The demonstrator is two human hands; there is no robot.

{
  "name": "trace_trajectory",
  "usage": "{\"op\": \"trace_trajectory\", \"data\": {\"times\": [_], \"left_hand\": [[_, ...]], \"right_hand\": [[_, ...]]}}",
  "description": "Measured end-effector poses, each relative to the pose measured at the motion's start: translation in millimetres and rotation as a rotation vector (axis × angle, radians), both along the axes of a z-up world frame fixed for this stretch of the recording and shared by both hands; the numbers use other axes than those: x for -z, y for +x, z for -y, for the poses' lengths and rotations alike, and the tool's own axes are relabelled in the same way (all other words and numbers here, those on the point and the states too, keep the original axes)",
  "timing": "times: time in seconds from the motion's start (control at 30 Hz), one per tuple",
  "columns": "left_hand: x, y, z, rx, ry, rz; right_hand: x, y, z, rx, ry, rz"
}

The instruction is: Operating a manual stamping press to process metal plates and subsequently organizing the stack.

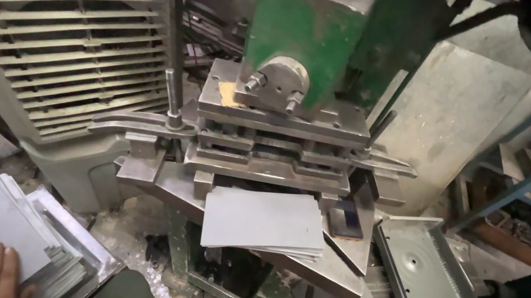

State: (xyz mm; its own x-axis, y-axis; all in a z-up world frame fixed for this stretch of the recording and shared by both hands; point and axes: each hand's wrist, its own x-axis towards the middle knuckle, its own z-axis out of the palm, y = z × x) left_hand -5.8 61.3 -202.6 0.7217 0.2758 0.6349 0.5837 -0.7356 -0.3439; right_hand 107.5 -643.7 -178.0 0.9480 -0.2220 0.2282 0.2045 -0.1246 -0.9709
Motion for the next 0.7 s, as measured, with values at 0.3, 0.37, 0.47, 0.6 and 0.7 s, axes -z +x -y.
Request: {"op": "trace_trajectory", "data": {"times": [0.3,0.37,0.47,0.6,0.7], "left_hand": [[-41,12,-52,0.676,-0.354,0.319],[-43,17,-56,0.613,-0.429,0.291],[-12,18,-56,0.34,-0.253,0.012],[97,34,-100,0.283,0.095,0.183],[97,73,-157,0.286,0.09,0.167]], "right_hand": [[-200,55,-81,0.359,-0.457,0.094],[-195,82,-77,0.335,-0.486,0.128],[-176,121,-69,0.315,-0.54,0.174],[-175,134,-69,0.33,-0.573,0.234],[-170,127,-66,0.324,-0.571,0.195]]}}
